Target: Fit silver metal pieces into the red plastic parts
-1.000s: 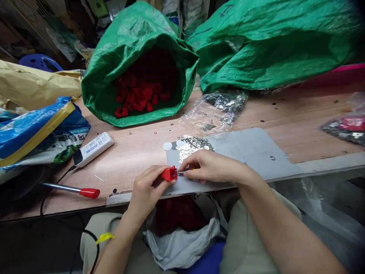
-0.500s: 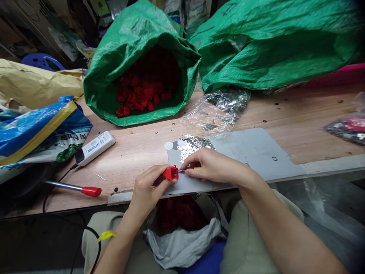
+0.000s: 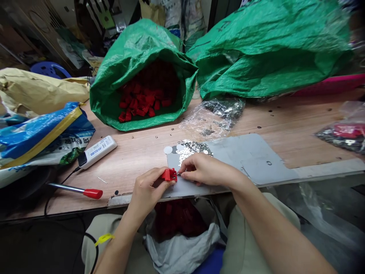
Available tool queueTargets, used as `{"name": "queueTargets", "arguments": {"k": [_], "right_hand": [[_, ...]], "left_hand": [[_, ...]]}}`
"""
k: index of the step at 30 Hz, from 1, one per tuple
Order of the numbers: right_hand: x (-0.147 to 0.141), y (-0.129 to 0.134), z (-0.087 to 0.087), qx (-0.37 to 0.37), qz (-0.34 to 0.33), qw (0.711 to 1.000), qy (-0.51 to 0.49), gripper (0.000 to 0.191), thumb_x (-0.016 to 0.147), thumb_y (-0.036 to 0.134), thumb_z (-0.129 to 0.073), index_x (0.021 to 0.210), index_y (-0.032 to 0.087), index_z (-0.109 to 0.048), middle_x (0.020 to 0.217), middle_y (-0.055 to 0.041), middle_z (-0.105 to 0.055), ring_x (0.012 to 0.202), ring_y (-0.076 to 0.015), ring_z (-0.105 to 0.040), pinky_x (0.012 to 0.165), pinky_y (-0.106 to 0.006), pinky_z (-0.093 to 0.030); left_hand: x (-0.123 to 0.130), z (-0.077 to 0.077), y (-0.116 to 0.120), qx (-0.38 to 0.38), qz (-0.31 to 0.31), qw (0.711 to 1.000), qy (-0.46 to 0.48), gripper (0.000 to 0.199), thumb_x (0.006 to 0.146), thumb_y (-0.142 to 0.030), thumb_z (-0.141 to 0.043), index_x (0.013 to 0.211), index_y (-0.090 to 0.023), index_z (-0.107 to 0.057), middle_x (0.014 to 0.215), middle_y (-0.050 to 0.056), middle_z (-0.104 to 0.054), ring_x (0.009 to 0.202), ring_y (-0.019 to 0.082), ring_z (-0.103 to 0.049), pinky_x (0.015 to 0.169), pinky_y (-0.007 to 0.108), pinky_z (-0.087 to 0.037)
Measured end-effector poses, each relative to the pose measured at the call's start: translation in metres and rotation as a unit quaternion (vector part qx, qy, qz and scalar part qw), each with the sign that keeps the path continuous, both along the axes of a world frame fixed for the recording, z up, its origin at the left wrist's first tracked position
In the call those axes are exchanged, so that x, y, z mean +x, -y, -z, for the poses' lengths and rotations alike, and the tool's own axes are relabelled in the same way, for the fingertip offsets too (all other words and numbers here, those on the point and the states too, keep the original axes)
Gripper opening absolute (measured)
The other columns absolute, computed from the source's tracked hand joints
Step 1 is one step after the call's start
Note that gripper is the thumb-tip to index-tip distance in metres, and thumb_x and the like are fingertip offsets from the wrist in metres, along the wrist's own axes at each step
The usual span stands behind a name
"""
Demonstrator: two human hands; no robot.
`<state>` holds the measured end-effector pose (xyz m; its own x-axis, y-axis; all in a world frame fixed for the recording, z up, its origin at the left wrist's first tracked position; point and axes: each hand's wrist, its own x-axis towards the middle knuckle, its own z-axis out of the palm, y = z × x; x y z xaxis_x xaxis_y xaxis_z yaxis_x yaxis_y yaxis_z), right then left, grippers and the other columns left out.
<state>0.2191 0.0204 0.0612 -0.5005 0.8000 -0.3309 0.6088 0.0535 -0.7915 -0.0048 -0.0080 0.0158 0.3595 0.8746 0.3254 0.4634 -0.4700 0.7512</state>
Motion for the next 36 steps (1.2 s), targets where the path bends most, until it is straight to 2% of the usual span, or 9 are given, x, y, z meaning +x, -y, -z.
{"name": "queueTargets", "arguments": {"k": [6,13,15,19,21,24,30,36], "right_hand": [[0.000,0.001,0.000,0.017,0.013,1.000,0.013,0.018,0.084,0.019,-0.058,0.091,0.018,-0.075,0.071,-0.0013,-0.069,0.053,-0.0135,-0.058,0.050,-0.023,-0.038],[-0.013,0.010,-0.006,0.151,0.034,0.984,0.089,0.015,0.082,0.013,-0.060,0.079,0.018,-0.074,0.074,-0.0046,-0.071,0.070,-0.0179,-0.062,0.064,-0.026,-0.039],[-0.012,0.009,-0.004,0.131,0.032,0.988,0.075,0.015,0.082,0.014,-0.059,0.080,0.018,-0.074,0.072,-0.0037,-0.069,0.067,-0.0175,-0.062,0.063,-0.026,-0.039],[-0.004,0.002,0.000,0.002,0.012,1.000,0.011,0.017,0.085,0.018,-0.055,0.088,0.018,-0.072,0.067,0.0000,-0.064,0.053,-0.0146,-0.061,0.051,-0.024,-0.040],[-0.002,0.001,0.000,-0.006,0.008,1.000,0.008,0.018,0.085,0.018,-0.055,0.088,0.018,-0.072,0.067,0.0003,-0.064,0.051,-0.0139,-0.060,0.049,-0.023,-0.039],[-0.005,0.002,-0.004,0.032,0.005,0.999,0.037,0.016,0.085,0.018,-0.057,0.086,0.018,-0.073,0.065,-0.0002,-0.065,0.052,-0.0135,-0.058,0.051,-0.023,-0.037],[-0.017,0.011,-0.007,0.142,0.027,0.985,0.098,0.014,0.082,0.011,-0.061,0.074,0.018,-0.071,0.071,-0.0030,-0.070,0.067,-0.0160,-0.059,0.062,-0.024,-0.037],[-0.026,0.017,-0.008,0.181,0.033,0.973,0.137,0.019,0.078,0.004,-0.060,0.068,0.017,-0.068,0.066,-0.0025,-0.067,0.069,-0.0168,-0.059,0.062,-0.026,-0.034]], "left_hand": [[0.000,-0.001,0.001,-0.003,0.010,1.000,-0.002,0.021,0.088,-0.029,-0.069,0.108,-0.021,-0.072,0.099,0.005,-0.075,0.085,0.017,-0.070,0.076,0.026,-0.056],[0.002,-0.006,0.001,0.024,0.023,0.999,-0.007,0.018,0.088,-0.022,-0.070,0.106,-0.020,-0.071,0.097,0.005,-0.076,0.084,0.016,-0.071,0.076,0.025,-0.055],[0.003,-0.005,0.000,0.022,0.020,1.000,-0.007,0.017,0.088,-0.022,-0.070,0.105,-0.019,-0.071,0.096,0.005,-0.076,0.083,0.017,-0.071,0.075,0.025,-0.055],[0.003,-0.004,0.002,0.003,-0.009,1.000,-0.010,0.020,0.087,-0.023,-0.071,0.107,-0.020,-0.072,0.096,0.004,-0.076,0.083,0.016,-0.070,0.076,0.024,-0.055],[0.003,-0.004,0.004,-0.005,-0.015,1.000,-0.014,0.021,0.086,-0.023,-0.072,0.107,-0.020,-0.072,0.098,0.004,-0.076,0.086,0.016,-0.070,0.079,0.024,-0.054],[0.003,-0.004,0.005,-0.006,-0.013,1.000,-0.018,0.021,0.086,-0.022,-0.071,0.107,-0.021,-0.072,0.100,0.004,-0.076,0.089,0.017,-0.071,0.081,0.025,-0.054],[0.004,-0.003,0.004,0.020,0.000,1.000,-0.009,0.019,0.088,-0.020,-0.069,0.107,-0.019,-0.070,0.096,0.004,-0.076,0.083,0.015,-0.070,0.075,0.023,-0.053],[0.004,-0.005,0.002,0.017,0.004,1.000,-0.014,0.017,0.089,-0.022,-0.068,0.105,-0.020,-0.071,0.096,0.004,-0.076,0.084,0.017,-0.070,0.075,0.025,-0.053]]}}
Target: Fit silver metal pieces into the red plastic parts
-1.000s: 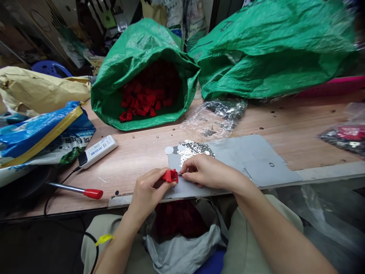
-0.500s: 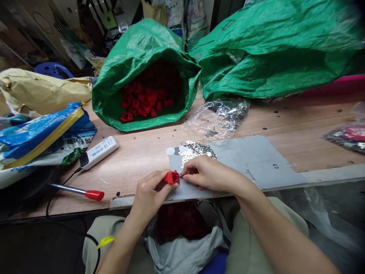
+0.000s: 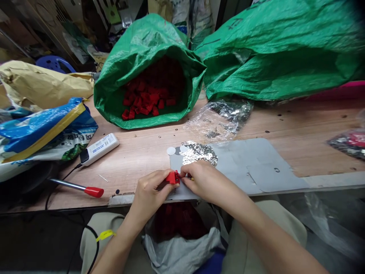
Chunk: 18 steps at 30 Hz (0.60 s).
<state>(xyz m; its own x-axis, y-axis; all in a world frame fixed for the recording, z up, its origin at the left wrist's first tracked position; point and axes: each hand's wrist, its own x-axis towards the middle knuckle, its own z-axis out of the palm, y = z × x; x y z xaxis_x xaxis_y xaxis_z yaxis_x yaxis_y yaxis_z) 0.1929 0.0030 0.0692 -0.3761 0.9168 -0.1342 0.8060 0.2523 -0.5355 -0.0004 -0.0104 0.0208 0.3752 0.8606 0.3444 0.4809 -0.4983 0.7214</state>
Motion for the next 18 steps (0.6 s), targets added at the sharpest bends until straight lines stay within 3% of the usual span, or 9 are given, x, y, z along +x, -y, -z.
{"name": "queueTargets", "arguments": {"k": [3,6,8,10,14,16,18], "right_hand": [[0.004,-0.002,0.003,-0.012,0.003,0.999,-0.034,0.017,0.079,0.006,-0.061,0.070,0.017,-0.070,0.067,-0.0022,-0.067,0.068,-0.0166,-0.060,0.062,-0.025,-0.036],[0.014,-0.009,0.010,-0.094,0.002,0.988,-0.119,0.014,0.082,0.011,-0.060,0.077,0.017,-0.072,0.063,0.0001,-0.064,0.056,-0.0143,-0.059,0.055,-0.024,-0.039],[0.020,-0.013,0.014,-0.161,0.003,0.970,-0.184,0.014,0.085,0.017,-0.058,0.084,0.017,-0.072,0.062,0.0010,-0.062,0.050,-0.0137,-0.059,0.049,-0.023,-0.040],[0.024,-0.016,0.015,-0.171,0.025,0.955,-0.239,0.017,0.088,0.025,-0.058,0.094,0.016,-0.072,0.063,0.0012,-0.060,0.050,-0.0139,-0.059,0.045,-0.022,-0.042],[0.016,-0.015,0.011,-0.063,0.062,0.942,-0.322,0.033,0.094,0.036,-0.055,0.119,0.018,-0.066,0.068,0.0025,-0.057,0.048,-0.0107,-0.053,0.046,-0.021,-0.042],[0.005,-0.012,0.012,-0.009,0.024,0.943,-0.332,0.038,0.096,0.034,-0.055,0.131,0.021,-0.061,0.070,0.0029,-0.058,0.050,-0.0099,-0.051,0.049,-0.021,-0.043],[-0.006,-0.008,0.016,0.049,-0.025,0.947,-0.316,0.043,0.096,0.030,-0.056,0.139,0.023,-0.057,0.070,0.0029,-0.059,0.055,-0.0103,-0.051,0.053,-0.021,-0.043]], "left_hand": [[0.000,0.001,0.000,-0.025,-0.002,1.000,0.003,0.018,0.089,-0.025,-0.068,0.106,-0.020,-0.071,0.096,0.005,-0.076,0.084,0.018,-0.070,0.076,0.026,-0.054],[0.002,0.004,0.001,-0.092,-0.027,0.995,0.033,0.022,0.086,-0.030,-0.071,0.107,-0.022,-0.071,0.099,0.005,-0.075,0.086,0.019,-0.071,0.079,0.028,-0.057],[0.002,0.004,0.002,-0.163,-0.050,0.981,0.093,0.024,0.083,-0.032,-0.074,0.104,-0.022,-0.069,0.100,0.004,-0.074,0.087,0.020,-0.072,0.081,0.029,-0.058],[0.002,0.001,0.001,-0.231,-0.079,0.951,0.192,0.029,0.080,-0.033,-0.078,0.101,-0.022,-0.063,0.099,0.004,-0.074,0.087,0.020,-0.073,0.080,0.030,-0.060],[-0.008,-0.014,-0.007,-0.310,-0.120,0.840,0.428,0.044,0.081,-0.035,-0.076,0.113,-0.023,-0.050,0.094,0.004,-0.073,0.081,0.018,-0.073,0.070,0.029,-0.061],[-0.013,-0.020,-0.011,-0.365,-0.116,0.763,0.520,0.042,0.081,-0.034,-0.074,0.114,-0.022,-0.051,0.088,0.003,-0.072,0.072,0.015,-0.071,0.063,0.023,-0.059],[-0.016,-0.022,-0.014,-0.430,-0.106,0.687,0.576,0.029,0.082,-0.032,-0.071,0.101,-0.017,-0.056,0.077,0.001,-0.068,0.060,0.010,-0.066,0.053,0.017,-0.053]]}}
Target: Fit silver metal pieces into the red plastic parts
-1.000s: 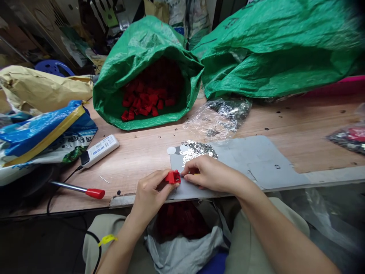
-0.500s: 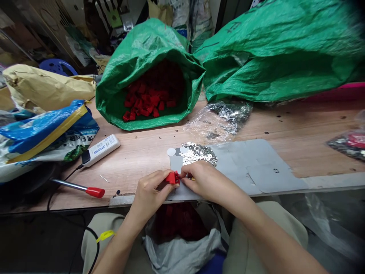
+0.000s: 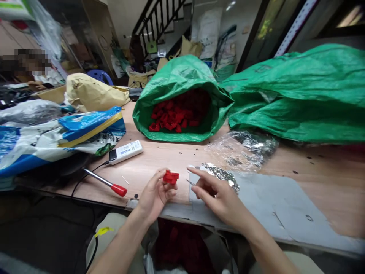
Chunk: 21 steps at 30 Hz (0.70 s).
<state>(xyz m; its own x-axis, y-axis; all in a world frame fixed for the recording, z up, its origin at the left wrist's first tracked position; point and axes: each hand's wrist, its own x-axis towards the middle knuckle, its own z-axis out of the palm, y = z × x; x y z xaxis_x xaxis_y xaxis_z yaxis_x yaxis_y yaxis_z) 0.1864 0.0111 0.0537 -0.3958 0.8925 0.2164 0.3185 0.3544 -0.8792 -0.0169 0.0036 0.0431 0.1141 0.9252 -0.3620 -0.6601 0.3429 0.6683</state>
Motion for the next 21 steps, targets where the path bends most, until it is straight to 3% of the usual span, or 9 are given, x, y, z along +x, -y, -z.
{"name": "queueTargets", "arguments": {"k": [2,5,12,16,21], "right_hand": [[-0.011,0.003,0.005,0.062,-0.020,0.998,0.016,0.045,0.097,0.026,-0.056,0.142,0.025,-0.055,0.072,0.0024,-0.062,0.058,-0.0106,-0.051,0.057,-0.021,-0.044],[-0.021,0.007,0.011,0.107,-0.038,0.993,0.011,0.042,0.098,0.023,-0.056,0.140,0.026,-0.058,0.077,0.0009,-0.067,0.060,-0.0108,-0.055,0.061,-0.021,-0.046],[-0.024,0.007,0.011,0.129,-0.073,0.988,0.032,0.039,0.098,0.019,-0.055,0.136,0.026,-0.062,0.101,-0.0053,-0.074,0.085,-0.0152,-0.070,0.075,-0.021,-0.052],[-0.026,0.005,0.008,0.163,-0.085,0.981,0.053,0.040,0.097,0.018,-0.055,0.137,0.024,-0.061,0.097,-0.0058,-0.075,0.077,-0.0140,-0.069,0.070,-0.020,-0.053],[-0.032,0.009,0.005,0.272,-0.046,0.959,0.057,0.040,0.097,0.012,-0.052,0.133,0.025,-0.065,0.080,-0.0029,-0.070,0.067,-0.0130,-0.066,0.061,-0.019,-0.051]], "left_hand": [[0.000,0.002,-0.001,-0.047,0.018,0.997,0.056,0.020,0.085,-0.032,-0.066,0.084,-0.014,-0.057,0.065,-0.001,-0.062,0.048,0.007,-0.058,0.043,0.013,-0.045],[0.005,0.006,0.002,-0.078,0.038,0.992,0.087,0.027,0.089,-0.033,-0.059,0.071,-0.013,-0.055,0.056,-0.003,-0.054,0.039,0.003,-0.047,0.036,0.012,-0.032],[0.014,0.010,0.004,-0.111,0.036,0.990,0.084,0.029,0.088,-0.033,-0.056,0.067,-0.014,-0.055,0.049,-0.005,-0.049,0.033,0.002,-0.039,0.033,0.012,-0.020],[0.014,0.010,0.002,-0.107,0.029,0.990,0.088,0.029,0.084,-0.035,-0.061,0.065,-0.015,-0.052,0.046,-0.007,-0.044,0.032,0.001,-0.035,0.034,0.012,-0.017],[0.012,0.011,0.000,-0.100,0.066,0.985,0.125,0.034,0.075,-0.041,-0.071,0.066,-0.016,-0.049,0.046,-0.010,-0.040,0.033,0.000,-0.030,0.036,0.012,-0.017]]}}
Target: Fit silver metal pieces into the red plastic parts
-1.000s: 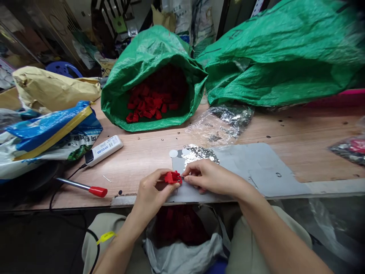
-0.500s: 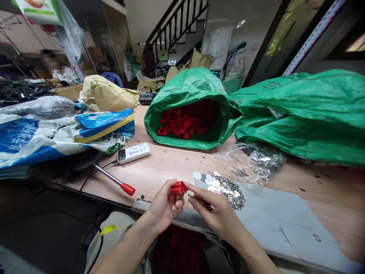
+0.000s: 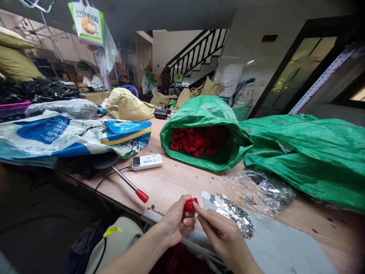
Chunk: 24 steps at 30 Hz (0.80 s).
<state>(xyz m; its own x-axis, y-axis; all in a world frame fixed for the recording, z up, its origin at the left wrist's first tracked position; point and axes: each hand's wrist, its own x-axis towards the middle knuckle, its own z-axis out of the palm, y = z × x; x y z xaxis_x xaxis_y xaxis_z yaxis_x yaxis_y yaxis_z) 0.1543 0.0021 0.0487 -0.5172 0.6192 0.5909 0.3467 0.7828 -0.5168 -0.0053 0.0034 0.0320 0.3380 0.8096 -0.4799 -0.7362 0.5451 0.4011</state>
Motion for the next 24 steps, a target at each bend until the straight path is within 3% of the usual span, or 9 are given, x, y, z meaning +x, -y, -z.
{"name": "queueTargets", "arguments": {"k": [4,8,12,20,24], "right_hand": [[-0.005,0.008,-0.004,0.037,0.045,0.998,0.010,0.042,0.097,0.012,-0.051,0.134,0.026,-0.064,0.070,-0.0019,-0.064,0.057,-0.0132,-0.060,0.052,-0.021,-0.048],[-0.008,0.014,-0.004,-0.015,0.029,0.999,0.031,0.043,0.097,0.015,-0.052,0.137,0.029,-0.061,0.095,-0.0055,-0.075,0.076,-0.0168,-0.072,0.067,-0.023,-0.057],[-0.008,0.015,0.001,-0.034,0.066,0.997,0.017,0.038,0.097,0.019,-0.055,0.132,0.029,-0.065,0.112,-0.0055,-0.075,0.089,-0.0196,-0.074,0.075,-0.024,-0.059],[-0.012,0.018,-0.007,-0.038,0.077,0.996,0.002,0.029,0.097,0.024,-0.054,0.119,0.026,-0.074,0.086,-0.0055,-0.075,0.072,-0.0183,-0.070,0.066,-0.025,-0.057],[-0.019,0.020,-0.005,-0.118,0.119,0.985,-0.035,0.031,0.097,0.034,-0.056,0.119,0.022,-0.074,0.079,-0.0065,-0.071,0.072,-0.0199,-0.068,0.066,-0.028,-0.058]], "left_hand": [[-0.002,0.002,-0.001,0.022,0.020,0.999,0.018,0.037,0.072,-0.043,-0.074,0.066,-0.017,-0.048,0.047,-0.012,-0.036,0.034,0.001,-0.026,0.037,0.014,-0.017],[-0.001,0.003,-0.002,0.030,0.030,0.999,0.015,0.040,0.074,-0.045,-0.071,0.062,-0.017,-0.045,0.047,-0.012,-0.033,0.035,0.001,-0.023,0.038,0.015,-0.017],[-0.001,0.002,-0.001,0.033,0.044,0.998,0.015,0.037,0.075,-0.045,-0.069,0.065,-0.017,-0.047,0.048,-0.012,-0.033,0.035,0.001,-0.022,0.039,0.016,-0.015],[-0.003,0.006,-0.002,0.065,0.065,0.995,0.027,0.044,0.072,-0.046,-0.071,0.060,-0.020,-0.038,0.045,-0.014,-0.023,0.035,0.002,-0.015,0.039,0.017,-0.007],[-0.005,0.008,-0.001,0.078,0.057,0.995,0.035,0.045,0.072,-0.046,-0.071,0.060,-0.021,-0.036,0.044,-0.014,-0.020,0.035,0.002,-0.013,0.039,0.017,-0.007]]}}
